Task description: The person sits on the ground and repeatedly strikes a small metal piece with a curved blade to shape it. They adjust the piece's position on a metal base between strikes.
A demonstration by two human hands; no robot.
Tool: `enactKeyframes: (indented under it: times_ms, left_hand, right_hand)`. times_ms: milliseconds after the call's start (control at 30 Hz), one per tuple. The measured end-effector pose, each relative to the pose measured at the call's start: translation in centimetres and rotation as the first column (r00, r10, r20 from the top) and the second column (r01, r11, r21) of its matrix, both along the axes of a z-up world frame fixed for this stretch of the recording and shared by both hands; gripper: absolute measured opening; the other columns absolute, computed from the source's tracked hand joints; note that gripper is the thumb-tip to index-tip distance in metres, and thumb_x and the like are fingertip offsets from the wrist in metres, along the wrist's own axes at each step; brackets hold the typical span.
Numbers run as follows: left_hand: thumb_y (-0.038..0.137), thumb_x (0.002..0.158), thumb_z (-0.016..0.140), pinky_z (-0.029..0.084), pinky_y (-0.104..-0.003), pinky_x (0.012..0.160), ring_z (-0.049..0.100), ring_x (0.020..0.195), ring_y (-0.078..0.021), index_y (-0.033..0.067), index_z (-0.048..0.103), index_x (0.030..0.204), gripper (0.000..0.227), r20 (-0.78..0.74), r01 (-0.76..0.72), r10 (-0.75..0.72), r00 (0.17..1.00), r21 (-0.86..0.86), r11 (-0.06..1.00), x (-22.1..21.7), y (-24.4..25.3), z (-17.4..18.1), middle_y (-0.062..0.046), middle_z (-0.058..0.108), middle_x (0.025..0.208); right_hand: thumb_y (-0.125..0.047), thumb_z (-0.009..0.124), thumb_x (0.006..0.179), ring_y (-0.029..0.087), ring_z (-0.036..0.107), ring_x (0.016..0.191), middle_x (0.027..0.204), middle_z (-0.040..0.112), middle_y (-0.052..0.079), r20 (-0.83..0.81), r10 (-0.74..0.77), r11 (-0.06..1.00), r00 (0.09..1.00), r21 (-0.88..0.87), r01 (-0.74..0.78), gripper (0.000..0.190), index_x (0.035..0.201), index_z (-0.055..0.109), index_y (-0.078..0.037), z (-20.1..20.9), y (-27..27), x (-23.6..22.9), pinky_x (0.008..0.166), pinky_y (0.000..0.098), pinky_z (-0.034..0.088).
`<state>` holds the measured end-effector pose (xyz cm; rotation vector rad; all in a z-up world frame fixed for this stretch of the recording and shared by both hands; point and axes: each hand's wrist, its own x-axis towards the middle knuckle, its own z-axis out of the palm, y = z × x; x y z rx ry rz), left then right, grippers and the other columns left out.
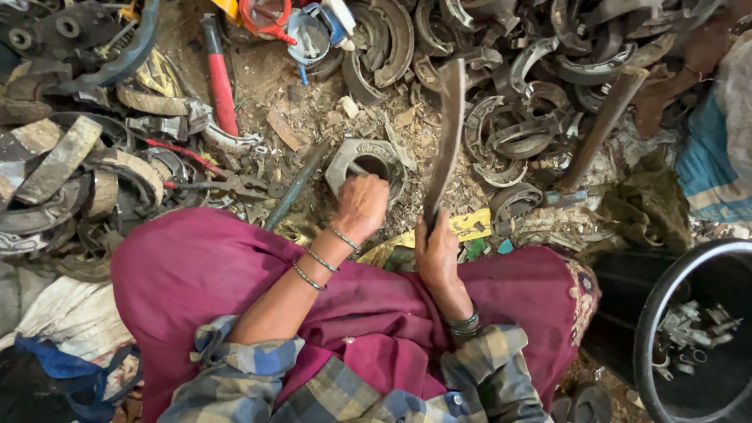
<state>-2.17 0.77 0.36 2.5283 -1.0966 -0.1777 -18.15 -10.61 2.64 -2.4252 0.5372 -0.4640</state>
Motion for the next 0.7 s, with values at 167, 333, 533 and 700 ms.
enactKeyframes:
  times_ms: [167, 333, 533, 700]
  left_hand:
    - [0.010, 0.082, 0.066, 0.059, -0.047, 0.064, 0.075, 0.074, -0.0356, 0.0068, 0.078, 0.070, 0.018, 0.004, 0.009, -0.009, 1.000, -0.055, 0.998, -0.5, 0.1, -0.9, -0.021, 0.072, 0.075]
    - [0.009, 0.074, 0.067, 0.058, -0.048, 0.060, 0.074, 0.071, -0.0357, 0.0059, 0.077, 0.067, 0.013, 0.044, -0.007, 0.011, 0.999, -0.090, 0.996, 0.0, 0.3, 0.0, -0.020, 0.071, 0.070]
    - [0.009, 0.076, 0.067, 0.058, -0.047, 0.062, 0.074, 0.073, -0.0353, 0.0070, 0.077, 0.068, 0.013, 0.031, 0.000, 0.002, 1.000, -0.059, 0.998, -0.4, 0.3, -0.9, -0.020, 0.071, 0.071]
    - [0.011, 0.078, 0.071, 0.058, -0.047, 0.064, 0.075, 0.075, -0.0356, 0.0061, 0.078, 0.072, 0.011, -0.022, -0.007, 0.007, 1.000, -0.006, 1.000, -0.2, 0.1, -0.6, -0.021, 0.072, 0.075]
  right_hand:
    - [-0.017, 0.062, 0.105, 0.050, 0.065, 0.069, 0.074, 0.066, 0.028, -0.327, 0.029, 1.000, 0.945, 0.004, -0.030, 0.024, 0.114, 0.048, 0.000, -1.5, -0.1, 0.0, 0.057, 0.0568, 0.048]
    - [-0.020, 0.062, 0.100, 0.049, 0.067, 0.070, 0.076, 0.067, 0.029, -0.280, 0.003, 1.000, 0.960, 0.030, 0.005, 0.035, 0.126, 0.048, 0.000, -0.9, -0.1, 0.3, 0.059, 0.0559, 0.051]
    - [-0.020, 0.059, 0.103, 0.050, 0.065, 0.069, 0.080, 0.066, 0.031, -0.059, -0.103, 0.995, 0.993, 0.007, 0.104, 0.032, 0.123, 0.045, 0.001, -1.4, -0.4, -0.5, 0.059, 0.0563, 0.050]
    - [-0.016, 0.062, 0.098, 0.054, 0.064, 0.071, 0.074, 0.067, 0.032, -0.492, 0.057, 0.997, 0.869, -0.019, -0.076, 0.029, 0.118, 0.046, -0.004, -3.3, -0.7, -0.1, 0.061, 0.0603, 0.047]
